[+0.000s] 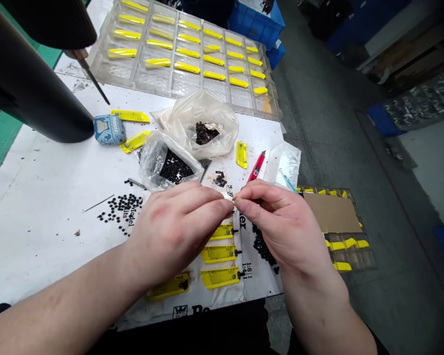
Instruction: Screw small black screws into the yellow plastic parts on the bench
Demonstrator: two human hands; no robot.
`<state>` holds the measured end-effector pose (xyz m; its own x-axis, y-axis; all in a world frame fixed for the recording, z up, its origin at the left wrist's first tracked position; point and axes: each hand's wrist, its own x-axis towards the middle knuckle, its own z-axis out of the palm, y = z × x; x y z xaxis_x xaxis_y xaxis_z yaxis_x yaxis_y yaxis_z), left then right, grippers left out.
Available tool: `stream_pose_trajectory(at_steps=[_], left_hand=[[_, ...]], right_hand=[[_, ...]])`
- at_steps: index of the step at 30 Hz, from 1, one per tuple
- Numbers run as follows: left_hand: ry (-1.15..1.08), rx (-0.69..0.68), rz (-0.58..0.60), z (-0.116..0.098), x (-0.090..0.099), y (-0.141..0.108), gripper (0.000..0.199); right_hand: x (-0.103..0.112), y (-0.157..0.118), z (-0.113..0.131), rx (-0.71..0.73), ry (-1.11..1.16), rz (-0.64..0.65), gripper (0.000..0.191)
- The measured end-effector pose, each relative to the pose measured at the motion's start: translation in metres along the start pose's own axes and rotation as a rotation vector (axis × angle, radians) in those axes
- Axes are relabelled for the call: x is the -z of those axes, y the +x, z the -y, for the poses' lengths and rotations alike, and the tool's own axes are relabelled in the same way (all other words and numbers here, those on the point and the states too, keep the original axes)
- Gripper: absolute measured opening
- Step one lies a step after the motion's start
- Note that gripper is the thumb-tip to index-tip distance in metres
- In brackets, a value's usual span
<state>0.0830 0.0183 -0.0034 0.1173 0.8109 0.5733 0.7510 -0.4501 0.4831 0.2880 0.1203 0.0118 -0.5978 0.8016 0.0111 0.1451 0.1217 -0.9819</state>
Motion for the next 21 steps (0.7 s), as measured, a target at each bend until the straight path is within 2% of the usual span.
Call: stream_pose_trajectory(at_steps=[4,7,11,17,21], left_hand=[[0.092,0.036,-0.004,0.006,0.009,0.003,0.017],[0.168,0.1,0.017,0.01,0.016,0.005,0.013],[0.227,0.127,0.101,0.013,0.018,0.007,0.015],[0.241,0.02,0.345,0.017,0.013,0.008,0.02],[0.224,-0.012,0.417,0.015,0.009,0.008,0.021]], right_hand=[[0.005,-0.001,0.008,0.15,-0.451,-0.036,0.01],[0.011,-0.003,0.007,0.248,-0.682,0.089,0.013],[0.017,-0.006,0.0,0.314,-0.847,0.346,0.011],[0.018,-0.008,-0.005,0.4,-0.975,0.367,0.014],[0.017,-0.009,-0.005,0.418,-1.003,0.361,0.015]])
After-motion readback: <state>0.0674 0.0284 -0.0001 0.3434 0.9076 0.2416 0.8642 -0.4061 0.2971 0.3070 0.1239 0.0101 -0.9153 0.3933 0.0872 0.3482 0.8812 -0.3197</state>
